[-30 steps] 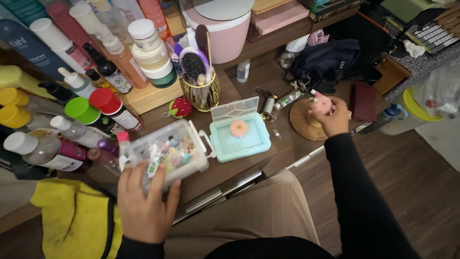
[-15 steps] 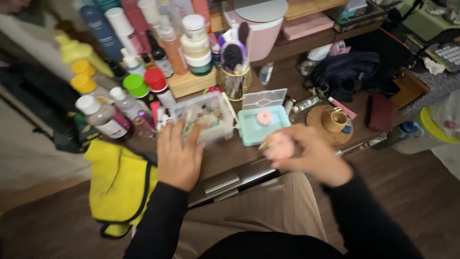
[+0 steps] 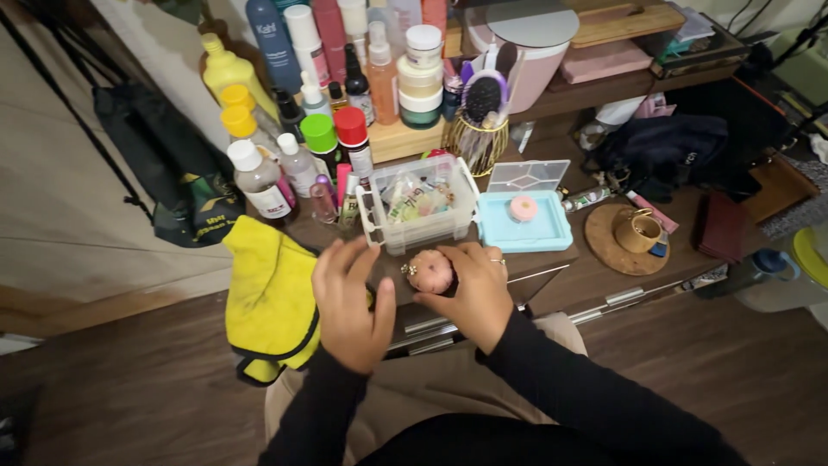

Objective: The person wipes several small bottles with a yellow cloth, then opens a plastic organizer box and rearranges small items inside, including jewelry and cosmetic containers. The person also handles a small pink container and a metal tool.

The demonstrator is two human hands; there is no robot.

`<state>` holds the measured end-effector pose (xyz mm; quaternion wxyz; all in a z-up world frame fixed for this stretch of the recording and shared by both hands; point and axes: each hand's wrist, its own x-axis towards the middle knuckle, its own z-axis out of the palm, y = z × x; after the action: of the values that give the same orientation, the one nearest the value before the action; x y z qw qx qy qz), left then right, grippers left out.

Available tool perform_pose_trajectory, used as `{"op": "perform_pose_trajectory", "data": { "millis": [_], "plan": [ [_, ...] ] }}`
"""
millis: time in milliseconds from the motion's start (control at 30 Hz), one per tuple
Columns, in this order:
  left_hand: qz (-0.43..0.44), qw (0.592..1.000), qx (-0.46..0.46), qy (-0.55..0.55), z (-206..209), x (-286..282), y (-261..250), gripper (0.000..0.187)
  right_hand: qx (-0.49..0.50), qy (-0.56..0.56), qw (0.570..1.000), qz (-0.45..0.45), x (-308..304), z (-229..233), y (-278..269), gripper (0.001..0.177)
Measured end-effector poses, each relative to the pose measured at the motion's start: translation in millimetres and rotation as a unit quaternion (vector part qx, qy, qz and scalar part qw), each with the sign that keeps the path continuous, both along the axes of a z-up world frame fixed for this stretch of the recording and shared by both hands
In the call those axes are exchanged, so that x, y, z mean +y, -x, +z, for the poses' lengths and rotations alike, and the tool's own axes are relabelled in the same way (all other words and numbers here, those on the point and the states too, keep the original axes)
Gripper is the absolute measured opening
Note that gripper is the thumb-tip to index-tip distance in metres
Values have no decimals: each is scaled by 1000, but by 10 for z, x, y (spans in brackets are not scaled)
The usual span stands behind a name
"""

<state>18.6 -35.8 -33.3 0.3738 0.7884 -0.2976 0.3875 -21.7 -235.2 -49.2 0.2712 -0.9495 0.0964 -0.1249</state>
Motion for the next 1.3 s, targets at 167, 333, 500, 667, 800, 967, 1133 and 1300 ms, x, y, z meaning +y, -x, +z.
{"op": "perform_pose_trajectory", "data": {
  "millis": [167,333,500,667,800,967,1133,1300],
  "plan": [
    [-14,1000,25,-6,-114,142,266,38,-2,-30,999,11,105,418,130,101],
    [-17,999,33,-15,-46,215,373,31,-119,-7,993,12,-451,481,161,55],
    [11,995,43,-92,-72,78,300,24,-129,9,983,132,-574,561,83,13],
    [43,992,47,-109,-200,-213,80,66,-227,87,923,299,-339,400,-160,7],
    [31,989,94,-110,-254,-270,7,70,-239,102,903,343,-390,245,-295,12],
    [21,984,123,-125,-286,-262,-31,58,-260,230,860,375,-311,349,-303,17],
    [13,983,135,-126,-315,-260,-45,56,-228,179,891,350,-319,175,-303,19],
    [13,985,128,-119,-309,-256,-43,55,-191,115,921,319,-368,77,-307,14]
  ]
}}
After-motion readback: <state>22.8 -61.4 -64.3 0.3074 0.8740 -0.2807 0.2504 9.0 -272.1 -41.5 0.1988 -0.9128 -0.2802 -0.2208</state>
